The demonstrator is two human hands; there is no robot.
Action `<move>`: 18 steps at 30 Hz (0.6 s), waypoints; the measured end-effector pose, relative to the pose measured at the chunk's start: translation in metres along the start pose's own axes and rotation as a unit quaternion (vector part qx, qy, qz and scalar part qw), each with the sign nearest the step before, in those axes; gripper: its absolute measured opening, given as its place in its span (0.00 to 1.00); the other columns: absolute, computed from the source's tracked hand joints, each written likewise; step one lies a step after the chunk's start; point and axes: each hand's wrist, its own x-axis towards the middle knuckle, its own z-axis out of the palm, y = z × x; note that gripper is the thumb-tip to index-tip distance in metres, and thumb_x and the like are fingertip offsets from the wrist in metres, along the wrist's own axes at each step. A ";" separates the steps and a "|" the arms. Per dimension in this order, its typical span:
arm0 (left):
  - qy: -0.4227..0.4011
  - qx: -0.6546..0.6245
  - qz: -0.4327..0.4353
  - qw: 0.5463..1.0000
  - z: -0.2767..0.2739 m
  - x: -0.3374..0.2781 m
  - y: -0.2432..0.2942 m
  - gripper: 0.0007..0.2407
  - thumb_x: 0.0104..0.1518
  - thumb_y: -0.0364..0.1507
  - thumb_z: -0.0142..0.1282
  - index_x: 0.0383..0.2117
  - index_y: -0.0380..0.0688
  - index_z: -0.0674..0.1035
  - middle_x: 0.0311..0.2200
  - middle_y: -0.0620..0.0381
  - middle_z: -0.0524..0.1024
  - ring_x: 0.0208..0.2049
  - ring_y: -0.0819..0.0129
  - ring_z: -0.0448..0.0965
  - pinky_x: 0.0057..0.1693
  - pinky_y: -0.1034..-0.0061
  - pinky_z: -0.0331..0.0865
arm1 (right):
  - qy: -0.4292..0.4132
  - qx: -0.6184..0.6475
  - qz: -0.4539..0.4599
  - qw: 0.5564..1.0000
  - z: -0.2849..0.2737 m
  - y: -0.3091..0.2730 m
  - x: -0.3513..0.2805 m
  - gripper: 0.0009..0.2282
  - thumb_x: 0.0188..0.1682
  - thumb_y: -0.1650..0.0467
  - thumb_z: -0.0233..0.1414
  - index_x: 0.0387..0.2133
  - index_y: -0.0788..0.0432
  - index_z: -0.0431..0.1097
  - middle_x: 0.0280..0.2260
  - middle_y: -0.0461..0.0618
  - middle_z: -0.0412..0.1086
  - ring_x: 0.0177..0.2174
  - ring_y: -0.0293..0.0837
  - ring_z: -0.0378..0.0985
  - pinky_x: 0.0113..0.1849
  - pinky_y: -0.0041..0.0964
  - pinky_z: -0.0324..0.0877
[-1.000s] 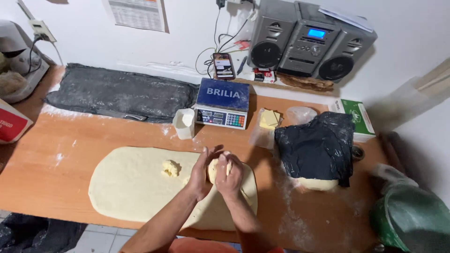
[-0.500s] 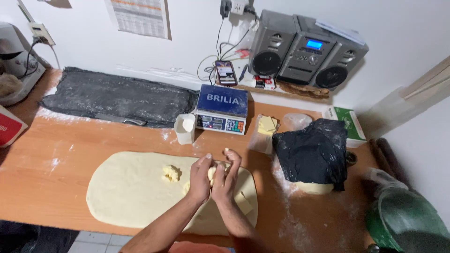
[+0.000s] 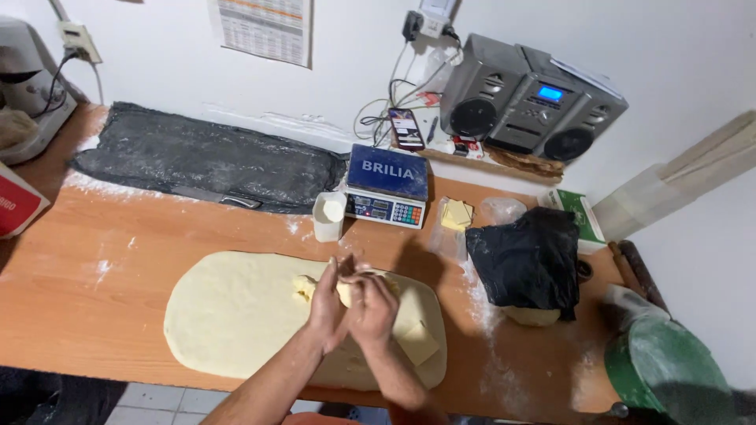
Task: The recorder is placing small pieces of dough onto a larger rolled-out dough sheet in a decorative arrangement.
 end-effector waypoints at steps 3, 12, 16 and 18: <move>-0.140 -0.061 -0.044 0.987 -0.022 0.001 -0.018 0.27 0.62 0.51 0.38 0.57 0.46 0.74 0.54 0.57 0.77 0.58 0.65 0.74 0.63 0.66 0.66 | -0.002 0.038 0.063 0.997 -0.011 -0.013 0.020 0.08 0.54 0.72 0.50 0.29 0.63 0.76 0.27 0.53 0.77 0.26 0.49 0.82 0.30 0.41 0.75; -0.096 0.040 -0.126 0.987 -0.052 0.001 0.011 0.24 0.66 0.47 0.36 0.56 0.43 0.72 0.52 0.48 0.77 0.51 0.62 0.79 0.57 0.67 0.74 | -0.160 -0.170 0.047 0.971 0.003 -0.080 0.020 0.15 0.56 0.63 0.44 0.38 0.64 0.71 0.41 0.59 0.71 0.47 0.58 0.69 0.54 0.60 0.58; -0.062 0.050 -0.099 0.992 -0.080 0.018 -0.011 0.19 0.63 0.40 0.37 0.57 0.52 0.72 0.53 0.52 0.77 0.50 0.64 0.80 0.55 0.67 0.75 | -0.129 -0.175 -0.029 0.976 0.010 -0.087 0.002 0.24 0.59 0.59 0.41 0.59 0.68 0.59 0.58 0.63 0.62 0.60 0.62 0.61 0.64 0.67 0.46; -0.101 0.067 -0.020 0.992 -0.097 0.035 -0.023 0.19 0.63 0.37 0.39 0.55 0.42 0.76 0.50 0.47 0.79 0.49 0.61 0.81 0.55 0.66 0.76 | -0.157 -0.150 -0.020 0.976 0.019 -0.073 -0.012 0.28 0.58 0.58 0.39 0.65 0.68 0.55 0.62 0.63 0.59 0.62 0.62 0.61 0.65 0.64 0.49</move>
